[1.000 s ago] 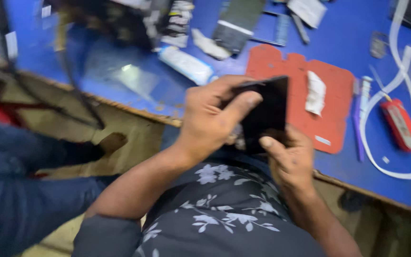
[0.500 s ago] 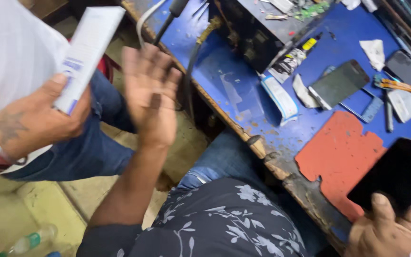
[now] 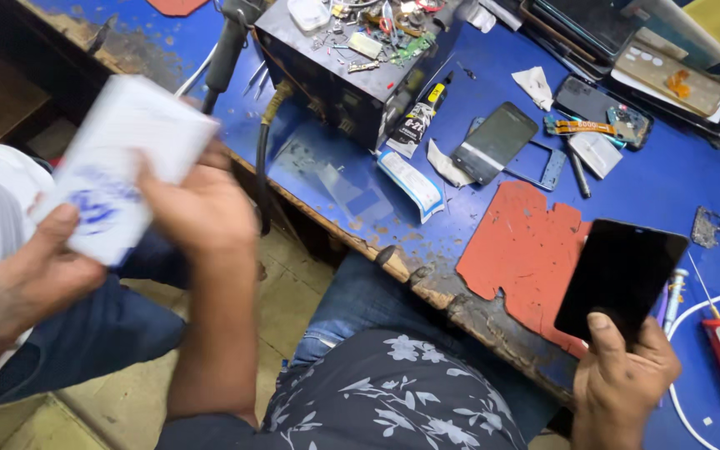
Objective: The person applies adhesive to a smartphone frame, attaches a screen, wipes the device, and secures it with rubber bands. The work occurs at a cluttered repair bench with tools and spare parts visible.
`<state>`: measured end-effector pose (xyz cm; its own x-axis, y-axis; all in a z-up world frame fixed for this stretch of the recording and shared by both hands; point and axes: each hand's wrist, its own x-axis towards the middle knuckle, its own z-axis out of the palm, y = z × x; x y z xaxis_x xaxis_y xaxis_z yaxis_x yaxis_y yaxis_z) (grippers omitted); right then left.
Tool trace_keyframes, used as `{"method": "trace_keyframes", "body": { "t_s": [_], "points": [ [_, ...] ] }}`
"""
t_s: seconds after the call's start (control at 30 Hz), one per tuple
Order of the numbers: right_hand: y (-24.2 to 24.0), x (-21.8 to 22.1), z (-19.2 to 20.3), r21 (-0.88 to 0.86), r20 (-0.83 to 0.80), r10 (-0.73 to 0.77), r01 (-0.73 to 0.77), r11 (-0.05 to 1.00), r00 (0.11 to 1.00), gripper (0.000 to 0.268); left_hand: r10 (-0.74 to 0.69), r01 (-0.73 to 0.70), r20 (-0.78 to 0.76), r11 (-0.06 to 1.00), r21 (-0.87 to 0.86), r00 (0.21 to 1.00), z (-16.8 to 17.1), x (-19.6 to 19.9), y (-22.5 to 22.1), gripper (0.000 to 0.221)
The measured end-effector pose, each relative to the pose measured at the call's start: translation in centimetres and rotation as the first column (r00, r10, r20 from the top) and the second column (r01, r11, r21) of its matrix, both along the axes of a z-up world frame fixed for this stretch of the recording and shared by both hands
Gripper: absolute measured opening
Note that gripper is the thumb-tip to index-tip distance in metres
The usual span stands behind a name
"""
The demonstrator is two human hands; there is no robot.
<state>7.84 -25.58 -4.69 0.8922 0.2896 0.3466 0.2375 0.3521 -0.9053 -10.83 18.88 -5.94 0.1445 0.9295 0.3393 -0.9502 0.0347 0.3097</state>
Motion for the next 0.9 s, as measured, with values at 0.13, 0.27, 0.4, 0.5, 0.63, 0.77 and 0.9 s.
{"method": "trace_keyframes", "body": {
  "t_s": [0.13, 0.27, 0.4, 0.5, 0.63, 0.77, 0.9],
  "points": [
    [0.2, -0.1, 1.4, 0.04, -0.048, -0.068, 0.07, 0.997, 0.997, 0.039, -0.188, 0.149, -0.438, 0.981, -0.123, 0.879, -0.8, 5.7, -12.0, 0.045],
    [-1.2, 1.5, 0.3, 0.077, 0.012, -0.113, 0.112, 0.991, 0.993, 0.034, -0.329, 0.665, -0.809, 0.74, 0.1, 0.488, -0.3, 9.9, -16.7, 0.05],
    [-3.4, 1.8, -0.2, 0.12, 0.007, -0.143, 0.142, 0.983, 0.99, 0.028, -0.459, 0.841, -0.854, 0.538, -0.049, 0.244, 2.0, 15.9, -18.0, 0.07],
    [-3.9, 2.0, -0.4, 0.117, -0.021, -0.164, 0.165, 0.979, 0.986, 0.035, -0.208, 0.844, -0.964, 0.535, 0.032, 0.168, 2.8, 18.9, -18.3, 0.077],
    [-4.8, 2.5, -0.7, 0.084, -0.067, -0.211, 0.216, 0.973, 0.975, 0.035, 0.226, 0.723, -0.913, 0.558, 0.408, 0.341, 3.1, 20.9, -18.6, 0.081],
    [-3.7, 3.6, -0.6, 0.028, 0.025, -0.234, 0.234, 0.972, 0.972, 0.028, 0.609, 0.439, -0.605, 0.42, 0.795, 0.513, 3.8, 19.4, -18.4, 0.061],
    [-2.1, 2.8, 1.5, -0.476, 0.314, -0.418, 0.522, 0.707, 0.852, 0.015, 0.169, 0.759, -0.872, 0.437, 0.484, 0.459, 4.5, 17.7, -20.8, 0.053]
  ]
}}
